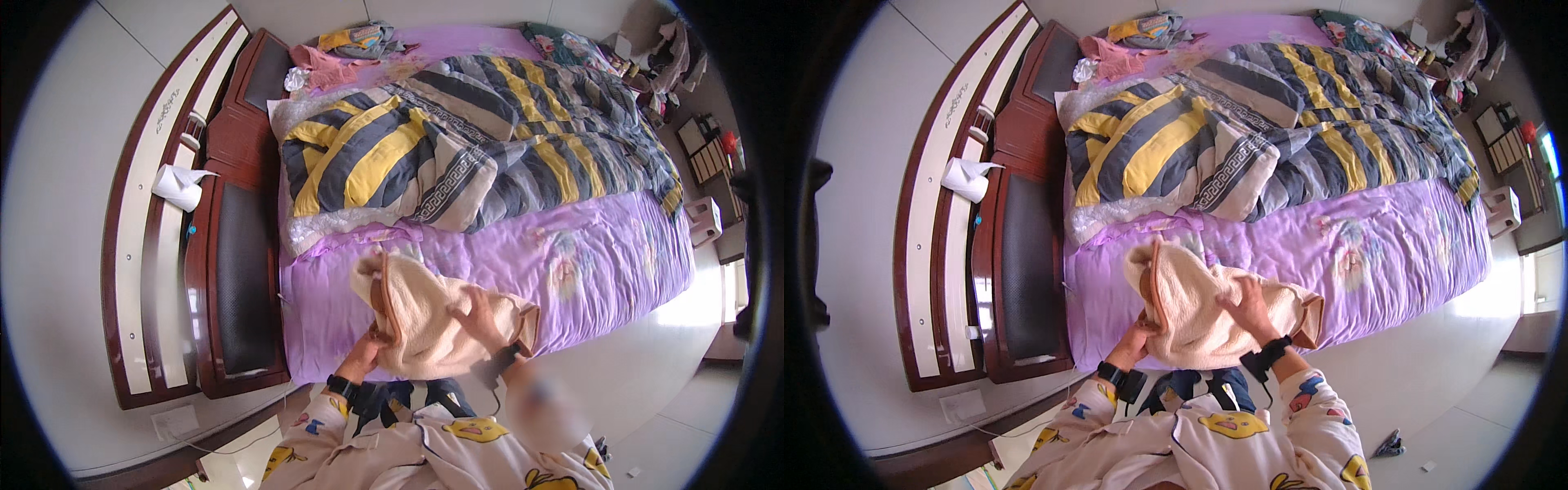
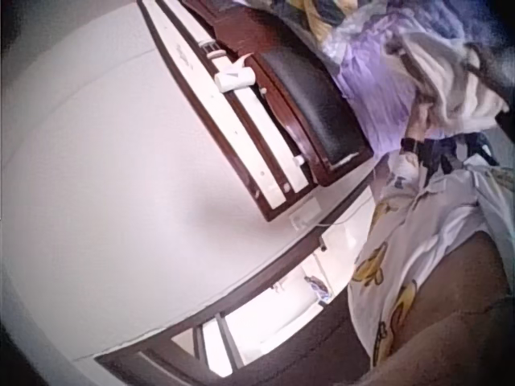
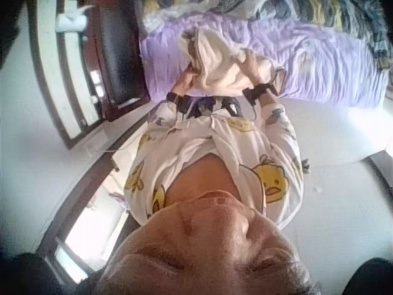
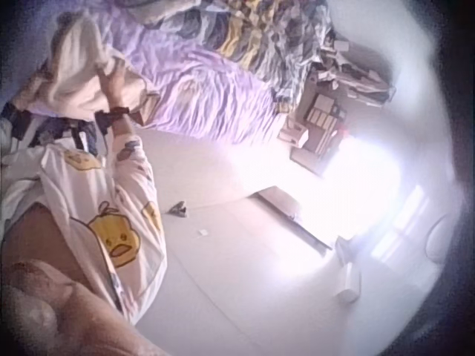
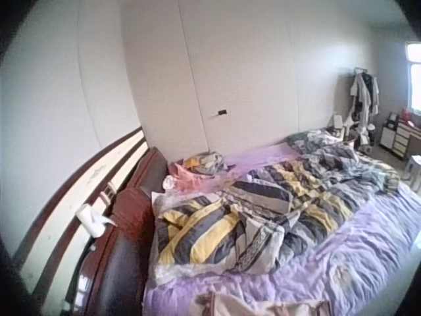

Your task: The person tidies a bedroom by picking up a towel and a cup from the bed, placing them on the headboard, and hanging the towel on a clothes rack. They then fold a striped blanket on the bed and place a pair of socks into a drawer.

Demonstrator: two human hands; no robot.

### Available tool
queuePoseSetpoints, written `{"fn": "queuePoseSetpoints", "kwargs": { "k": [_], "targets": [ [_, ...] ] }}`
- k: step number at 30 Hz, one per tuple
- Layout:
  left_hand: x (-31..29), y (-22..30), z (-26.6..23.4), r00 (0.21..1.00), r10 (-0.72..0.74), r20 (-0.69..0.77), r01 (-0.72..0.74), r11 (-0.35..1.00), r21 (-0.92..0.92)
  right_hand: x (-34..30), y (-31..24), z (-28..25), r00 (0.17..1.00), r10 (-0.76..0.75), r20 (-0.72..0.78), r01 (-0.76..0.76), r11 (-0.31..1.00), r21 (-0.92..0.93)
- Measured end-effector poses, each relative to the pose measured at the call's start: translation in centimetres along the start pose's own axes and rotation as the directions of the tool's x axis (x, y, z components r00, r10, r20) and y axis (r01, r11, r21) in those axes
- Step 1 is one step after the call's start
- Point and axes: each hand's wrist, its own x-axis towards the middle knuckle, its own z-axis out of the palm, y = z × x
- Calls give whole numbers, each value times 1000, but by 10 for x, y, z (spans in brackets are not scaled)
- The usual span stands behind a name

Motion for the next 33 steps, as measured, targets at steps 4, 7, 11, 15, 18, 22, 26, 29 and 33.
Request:
{"fn": "queuePoseSetpoints", "kwargs": {
  "k": [4, 7, 11, 15, 18, 22, 26, 29, 33],
  "targets": [
    [-39, 30, 12, 973, -77, 218, 54, 993, 109, 20, 10, -16, 888, 194, 416, -423, 699, 576],
    [-57, 42, 17, 927, -148, 345, 45, 957, 288, 1, -12, -22, 693, 186, 696, -706, 366, 606],
    [-73, 40, 16, 901, -160, 404, -7, 924, 381, -32, -52, -30, 904, 101, 415, -374, 656, 655],
    [-78, 42, 14, 867, -131, 481, -137, 865, 482, -57, -85, -51, 998, 1, 58, -50, 542, 839],
    [-79, 52, 27, 845, -98, 526, -375, 593, 713, -73, -100, -88, 970, 10, -242, 160, 723, 672],
    [-89, 75, 77, 600, 157, 784, -787, -59, 614, -111, -125, -140, 953, -20, -304, 200, 792, 577],
    [-118, 82, 149, 577, 298, 761, -794, 425, 436, -141, -147, -183, 800, -318, -509, 389, 920, 36],
    [-143, 58, 209, 437, 194, 878, -899, 113, 422, -162, -153, -217, 764, -418, -492, 429, 898, -98],
    [-156, -4, 285, 165, 189, 968, -942, -260, 212, -188, -141, -270, 794, -224, -566, 418, 877, 239]
  ]
}}
